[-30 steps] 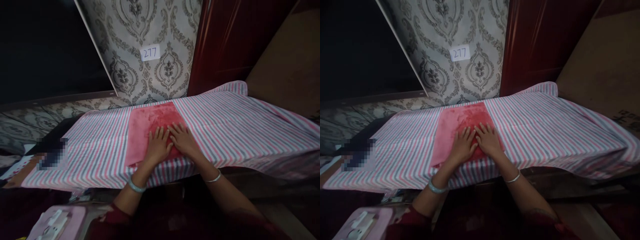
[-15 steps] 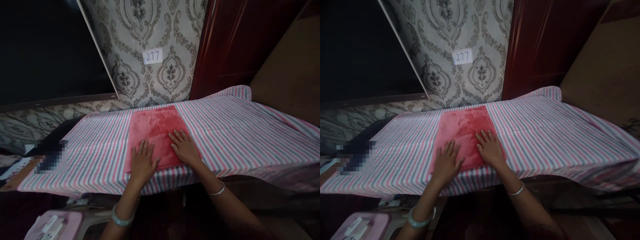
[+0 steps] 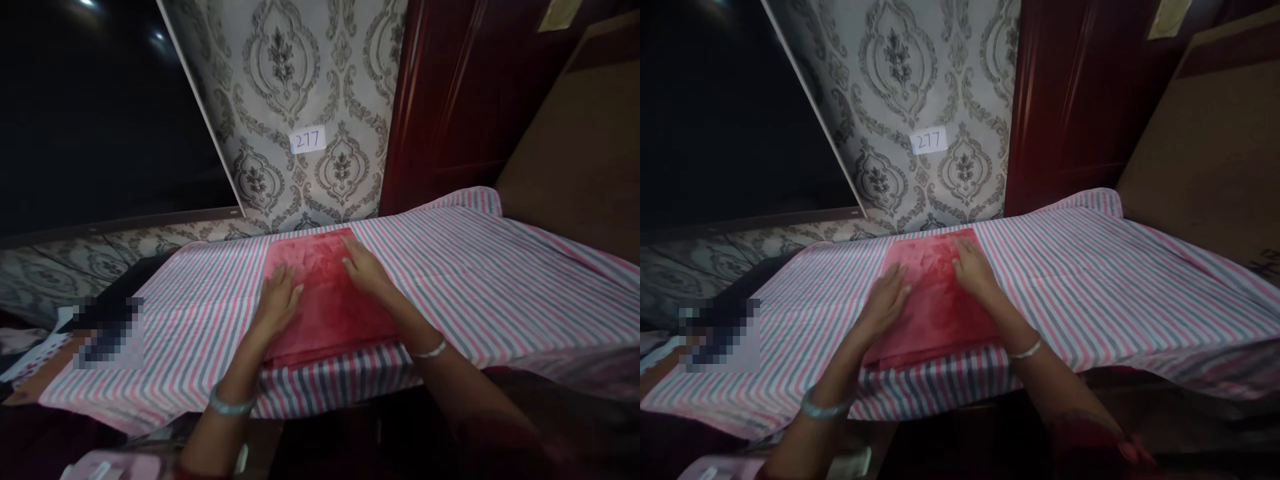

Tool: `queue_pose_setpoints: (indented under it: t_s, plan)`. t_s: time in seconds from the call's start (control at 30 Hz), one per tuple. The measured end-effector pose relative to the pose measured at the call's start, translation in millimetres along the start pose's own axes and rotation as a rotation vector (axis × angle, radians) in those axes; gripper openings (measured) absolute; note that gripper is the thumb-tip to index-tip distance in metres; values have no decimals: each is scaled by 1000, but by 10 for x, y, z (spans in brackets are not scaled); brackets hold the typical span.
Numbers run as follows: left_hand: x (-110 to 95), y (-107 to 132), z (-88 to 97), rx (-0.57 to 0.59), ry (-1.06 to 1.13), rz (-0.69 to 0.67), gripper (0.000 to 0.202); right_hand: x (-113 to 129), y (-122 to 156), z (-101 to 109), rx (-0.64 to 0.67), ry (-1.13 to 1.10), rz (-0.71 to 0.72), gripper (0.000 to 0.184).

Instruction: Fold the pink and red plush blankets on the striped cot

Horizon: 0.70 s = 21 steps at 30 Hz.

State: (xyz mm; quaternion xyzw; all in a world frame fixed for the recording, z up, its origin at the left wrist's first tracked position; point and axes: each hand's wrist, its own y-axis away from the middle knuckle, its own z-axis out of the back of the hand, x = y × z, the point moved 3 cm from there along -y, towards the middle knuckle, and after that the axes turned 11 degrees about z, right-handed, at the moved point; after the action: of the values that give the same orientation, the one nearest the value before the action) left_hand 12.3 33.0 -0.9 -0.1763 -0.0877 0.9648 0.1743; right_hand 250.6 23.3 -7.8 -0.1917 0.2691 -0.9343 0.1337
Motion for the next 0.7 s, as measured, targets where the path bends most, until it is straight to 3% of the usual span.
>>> queue_pose_setpoints:
  t_s: [0.13,0.23,0.33,0.47,0.57,0.7]
  plan:
    - [-582,-842,-85,152,-94,36,58,-34,-723,-132,94,86,-126,61]
    - [-682,-1229,-298,163,-144,105,55,-117,-911,-336,184,159,-185,57]
    - [-564,-1339,-613,140,-158,132,56,-266,-813,-599,281,212,-208,54]
    - [-420,-1293,-927,71,-195,104,60,-429,-645,-854,334,247,-218,57]
    - [-381,-1309,-970,55,-205,104,61,-469,-634,-917,322,242,-217,57]
    - [-226,-1425,-852,84,-243,194,66,-475,-646,-920,322,227,-227,57]
